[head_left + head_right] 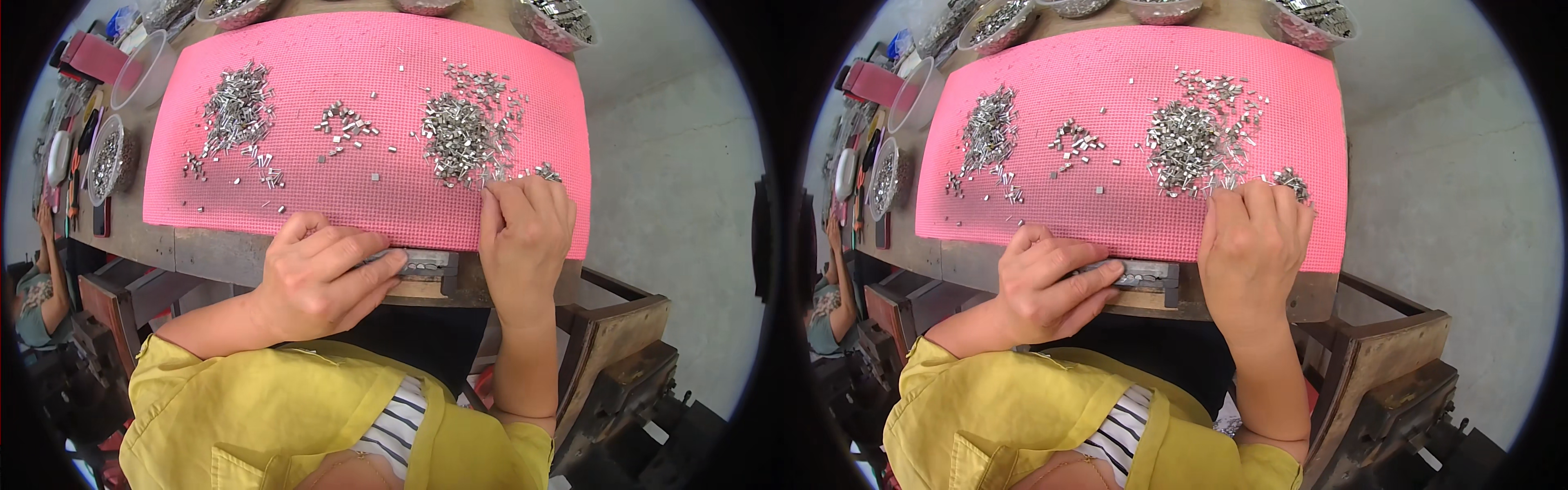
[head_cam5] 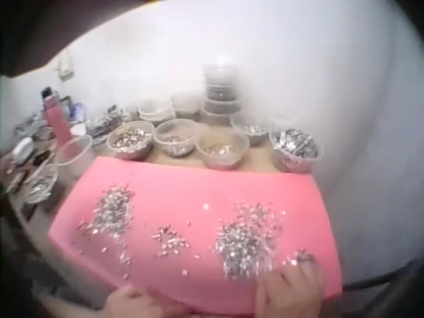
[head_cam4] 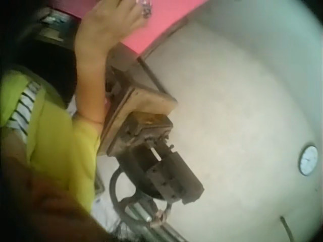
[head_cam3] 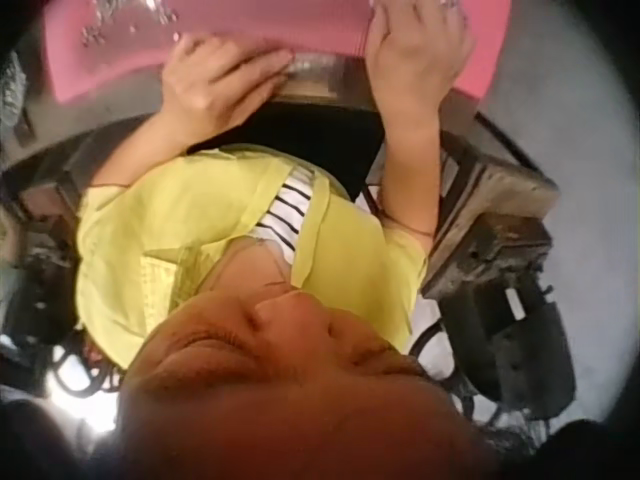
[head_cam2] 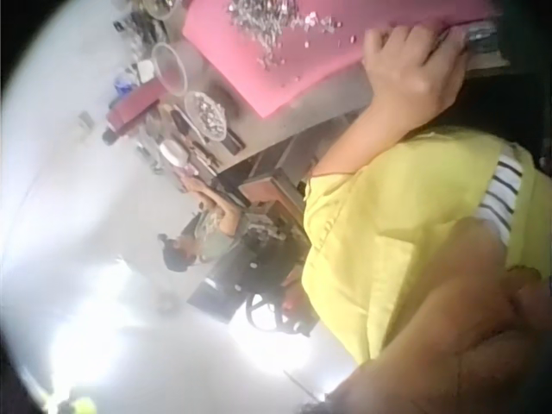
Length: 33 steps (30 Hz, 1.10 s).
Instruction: Placing small metal components into a template strip and then using a manual press machine to process them.
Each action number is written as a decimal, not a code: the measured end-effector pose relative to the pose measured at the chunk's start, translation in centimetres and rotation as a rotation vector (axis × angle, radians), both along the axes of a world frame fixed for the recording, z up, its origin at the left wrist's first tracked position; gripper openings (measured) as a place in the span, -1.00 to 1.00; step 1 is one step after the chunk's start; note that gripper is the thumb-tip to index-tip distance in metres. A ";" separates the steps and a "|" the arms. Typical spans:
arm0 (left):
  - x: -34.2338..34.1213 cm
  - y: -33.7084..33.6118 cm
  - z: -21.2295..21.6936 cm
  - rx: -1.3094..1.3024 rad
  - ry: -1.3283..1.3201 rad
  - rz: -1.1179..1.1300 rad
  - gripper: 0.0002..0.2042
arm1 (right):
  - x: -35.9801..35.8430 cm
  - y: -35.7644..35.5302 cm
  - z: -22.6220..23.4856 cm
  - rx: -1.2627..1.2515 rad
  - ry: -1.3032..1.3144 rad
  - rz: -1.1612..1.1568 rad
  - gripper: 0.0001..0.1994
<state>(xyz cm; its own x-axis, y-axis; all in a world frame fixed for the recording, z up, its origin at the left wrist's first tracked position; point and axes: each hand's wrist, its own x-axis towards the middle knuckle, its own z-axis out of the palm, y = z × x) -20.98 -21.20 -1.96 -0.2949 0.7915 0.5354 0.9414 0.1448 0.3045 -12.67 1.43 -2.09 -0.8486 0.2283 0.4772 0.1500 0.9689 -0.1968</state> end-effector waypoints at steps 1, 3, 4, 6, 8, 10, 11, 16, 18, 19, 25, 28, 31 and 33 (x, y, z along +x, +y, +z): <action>0.0 -0.1 -0.2 0.004 -0.041 0.023 -0.63 | 0.0 0.0 0.1 -0.002 -0.033 -0.005 -0.90; 0.0 -0.4 -0.5 0.009 -0.084 0.047 -0.61 | -0.3 0.0 0.0 -0.039 -0.027 -0.011 -0.91; 0.1 -0.5 -0.7 0.030 -0.096 0.048 -0.61 | -0.3 0.0 0.0 -0.075 -0.020 -0.020 -0.92; 0.1 -0.8 -1.0 0.054 -0.111 0.052 -0.60 | -0.2 0.0 -0.1 -0.054 -0.017 -0.013 -0.91; 0.1 -1.0 -1.4 0.089 -0.104 0.043 -0.59 | 0.1 -0.1 -0.2 -0.032 -0.014 -0.009 -0.90; 0.0 -1.2 -1.8 0.101 -0.102 0.037 -0.58 | 0.1 -0.2 -0.3 0.011 0.027 -0.013 -0.88; 0.0 -1.2 -1.9 0.111 -0.098 0.029 -0.57 | 0.1 -0.2 -0.1 0.013 0.025 -0.009 -0.88; -0.4 -1.3 -2.0 0.169 -0.158 0.006 -0.55 | -0.1 0.2 0.0 -0.062 -0.052 0.006 -0.87; -0.6 -1.3 -2.0 0.196 -0.184 -0.002 -0.54 | 0.1 -0.2 0.0 -0.121 -0.024 0.043 -0.86; -0.6 -1.4 -2.0 0.211 -0.190 -0.016 -0.54 | 0.4 -0.5 0.0 -0.186 0.003 0.077 -0.85; -1.1 -1.7 -2.1 0.280 -0.254 -0.049 -0.54 | 3.3 -3.6 1.5 -0.619 -0.075 0.327 -0.84; -1.3 -1.7 -2.1 0.294 -0.286 -0.062 -0.55 | 3.7 -4.2 1.2 -0.580 -0.116 0.328 -0.82; -1.3 -1.8 -2.2 0.298 -0.296 -0.064 -0.57 | 3.6 -4.4 0.9 -0.547 -0.125 0.317 -0.81; -1.3 -1.7 -2.1 0.301 -0.293 -0.064 -0.57 | 3.6 -4.5 0.9 -0.544 -0.124 0.312 -0.80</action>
<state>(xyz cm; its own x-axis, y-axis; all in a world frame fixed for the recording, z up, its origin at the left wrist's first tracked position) -22.25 -22.89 -4.09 -0.4239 0.6347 0.6461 0.8132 -0.0474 0.5801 -9.09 -3.05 -1.17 -0.9558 0.1432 0.2567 -0.0700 0.7373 -0.6720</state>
